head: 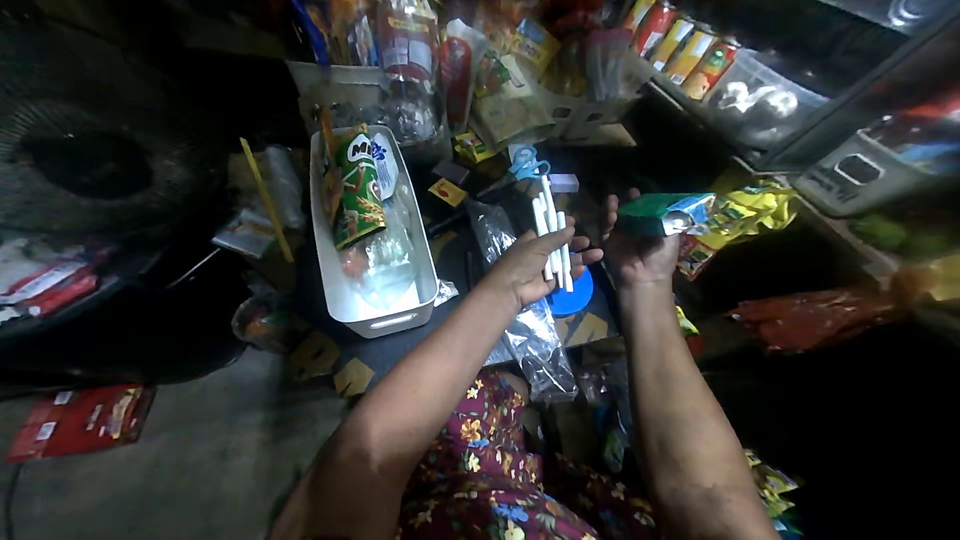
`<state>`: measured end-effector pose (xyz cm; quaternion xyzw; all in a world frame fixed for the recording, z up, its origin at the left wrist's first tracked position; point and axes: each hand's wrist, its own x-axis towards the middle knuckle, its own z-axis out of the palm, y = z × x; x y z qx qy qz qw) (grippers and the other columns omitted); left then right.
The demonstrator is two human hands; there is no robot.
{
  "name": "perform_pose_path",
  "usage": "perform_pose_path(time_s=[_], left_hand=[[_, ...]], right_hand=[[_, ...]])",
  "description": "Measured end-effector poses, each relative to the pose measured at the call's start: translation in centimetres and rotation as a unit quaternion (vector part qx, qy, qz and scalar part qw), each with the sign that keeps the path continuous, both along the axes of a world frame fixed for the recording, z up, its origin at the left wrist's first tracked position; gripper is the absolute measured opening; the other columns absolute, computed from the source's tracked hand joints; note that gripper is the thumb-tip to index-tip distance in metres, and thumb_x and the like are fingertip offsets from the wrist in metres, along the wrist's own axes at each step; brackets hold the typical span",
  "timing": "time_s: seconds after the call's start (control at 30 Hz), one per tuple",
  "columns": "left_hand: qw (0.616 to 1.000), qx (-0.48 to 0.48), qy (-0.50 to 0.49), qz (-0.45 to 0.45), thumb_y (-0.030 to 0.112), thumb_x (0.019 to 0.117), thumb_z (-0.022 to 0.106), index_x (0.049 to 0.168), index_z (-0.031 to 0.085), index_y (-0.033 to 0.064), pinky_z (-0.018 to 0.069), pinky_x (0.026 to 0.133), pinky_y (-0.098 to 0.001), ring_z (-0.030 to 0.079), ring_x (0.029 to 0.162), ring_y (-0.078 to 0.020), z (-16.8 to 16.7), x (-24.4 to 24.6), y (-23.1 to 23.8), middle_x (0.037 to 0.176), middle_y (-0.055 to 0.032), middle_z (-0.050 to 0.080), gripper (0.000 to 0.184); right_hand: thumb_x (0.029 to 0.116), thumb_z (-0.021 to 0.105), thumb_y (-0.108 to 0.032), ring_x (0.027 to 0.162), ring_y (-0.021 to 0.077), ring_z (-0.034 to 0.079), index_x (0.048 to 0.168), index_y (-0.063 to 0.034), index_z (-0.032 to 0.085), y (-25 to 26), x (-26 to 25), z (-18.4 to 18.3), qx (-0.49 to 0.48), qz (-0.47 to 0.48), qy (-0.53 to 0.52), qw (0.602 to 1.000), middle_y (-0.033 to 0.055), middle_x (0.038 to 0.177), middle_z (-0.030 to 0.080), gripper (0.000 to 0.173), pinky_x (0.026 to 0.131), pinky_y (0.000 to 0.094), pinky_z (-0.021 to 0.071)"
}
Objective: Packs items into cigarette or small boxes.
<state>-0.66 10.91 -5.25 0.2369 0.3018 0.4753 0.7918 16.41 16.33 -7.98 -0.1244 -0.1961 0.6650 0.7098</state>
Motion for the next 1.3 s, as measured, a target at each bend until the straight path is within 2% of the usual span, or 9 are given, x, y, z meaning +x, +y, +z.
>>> perform_pose_path(time_s=[0.33, 0.57, 0.67, 0.77, 0.83, 1.0, 1.07, 1.2, 1.3], left_hand=[[1.000, 0.007, -0.002, -0.003, 0.012, 0.1081, 0.045, 0.132, 0.046, 0.0122, 0.0562, 0.062, -0.0232, 0.070, 0.078, -0.0155, -0.1, 0.0, 0.1, 0.100, -0.0096, 0.067, 0.024], [0.999, 0.009, -0.001, 0.032, 0.012, 0.1071, 0.048, 0.129, 0.049, 0.0121, 0.0554, 0.060, -0.0230, 0.068, 0.078, -0.0144, -0.3, -0.1, 0.3, 0.095, -0.0063, 0.065, 0.021], [0.999, 0.021, -0.001, 0.047, 0.011, 0.1066, 0.049, 0.127, 0.051, 0.0116, 0.0513, 0.054, -0.0206, 0.064, 0.072, -0.0125, -0.5, -0.2, 0.4, 0.085, -0.0031, 0.059, 0.020], [0.998, 0.024, -0.010, 0.055, 0.011, 0.1070, 0.048, 0.125, 0.051, 0.0114, 0.0500, 0.051, -0.0196, 0.063, 0.069, -0.0117, -0.5, -0.3, 0.4, 0.083, -0.0029, 0.058, 0.018], [0.998, 0.019, -0.003, 0.066, 0.012, 0.1072, 0.047, 0.127, 0.050, 0.0120, 0.0505, 0.052, -0.0198, 0.064, 0.070, -0.0120, -0.4, -0.2, 0.4, 0.087, -0.0040, 0.059, 0.020], [0.995, 0.006, -0.013, 0.094, 0.015, 0.1079, 0.047, 0.139, 0.045, 0.0092, 0.0561, 0.068, -0.0267, 0.067, 0.087, -0.0185, -0.8, 0.1, 0.8, 0.114, -0.0132, 0.063, 0.032], [0.995, 0.007, -0.030, 0.094, 0.015, 0.1076, 0.048, 0.141, 0.044, 0.0082, 0.0583, 0.077, -0.0314, 0.068, 0.094, -0.0220, -1.0, 0.1, 0.9, 0.117, -0.0152, 0.062, 0.034], [0.996, 0.029, -0.040, 0.079, 0.015, 0.1074, 0.048, 0.135, 0.046, 0.0079, 0.0581, 0.070, -0.0297, 0.067, 0.082, -0.0184, -1.1, 0.1, 1.0, 0.108, -0.0120, 0.063, 0.029], [0.996, 0.028, -0.058, 0.059, 0.016, 0.1077, 0.047, 0.137, 0.045, 0.0083, 0.0604, 0.074, -0.0321, 0.071, 0.090, -0.0232, -0.9, -0.1, 0.8, 0.114, -0.0157, 0.065, 0.031]], right_hand=[[0.1091, 0.032, -0.046, 0.079, 0.0210, 0.072, 0.108, -0.0101, 0.056, -0.2, -0.2, 0.6, -0.100, -0.024, -0.016, 0.995, 0.0106, 0.090, 0.069, 0.044, 0.069, 0.0326, 0.0617], [0.1068, 0.024, -0.059, 0.077, 0.0177, 0.072, 0.116, -0.0155, 0.052, -0.4, -0.7, 0.8, -0.072, -0.016, -0.042, 0.996, 0.0069, 0.090, 0.068, 0.053, 0.066, 0.0307, 0.0624], [0.1073, 0.025, -0.058, 0.068, 0.0117, 0.068, 0.102, -0.0158, 0.056, -0.1, -0.8, 0.6, -0.084, -0.010, -0.067, 0.994, 0.0027, 0.079, 0.066, 0.053, 0.058, 0.0243, 0.0581], [0.1107, 0.026, -0.048, 0.081, 0.0089, 0.067, 0.117, -0.0176, 0.054, -0.4, -1.2, 0.6, -0.059, -0.027, -0.165, 0.984, 0.0007, 0.095, 0.066, 0.042, 0.068, 0.0259, 0.0583], [0.1121, 0.031, -0.039, 0.072, 0.0078, 0.066, 0.118, -0.0169, 0.055, -0.4, -1.2, 1.1, -0.057, -0.043, -0.227, 0.971, 0.0004, 0.094, 0.067, 0.033, 0.059, 0.0228, 0.0563], [0.1125, 0.035, -0.031, 0.076, 0.0125, 0.071, 0.121, -0.0133, 0.054, -0.8, -0.7, 2.5, -0.017, -0.043, -0.248, 0.968, 0.0047, 0.099, 0.070, 0.027, 0.058, 0.0265, 0.0604], [0.1127, 0.033, -0.031, 0.077, 0.0125, 0.071, 0.121, -0.0136, 0.054, -0.9, -0.8, 2.7, -0.011, -0.040, -0.241, 0.970, 0.0045, 0.099, 0.070, 0.028, 0.059, 0.0272, 0.0608], [0.1128, 0.031, -0.033, 0.077, 0.0119, 0.069, 0.120, -0.0150, 0.055, -0.7, -0.8, 2.1, -0.005, -0.009, -0.230, 0.973, 0.0033, 0.097, 0.068, 0.030, 0.064, 0.0272, 0.0599], [0.1128, 0.032, -0.032, 0.082, 0.0145, 0.071, 0.120, -0.0132, 0.055, -0.5, -0.7, 1.7, -0.003, 0.000, -0.217, 0.976, 0.0053, 0.099, 0.070, 0.031, 0.069, 0.0303, 0.0617]])
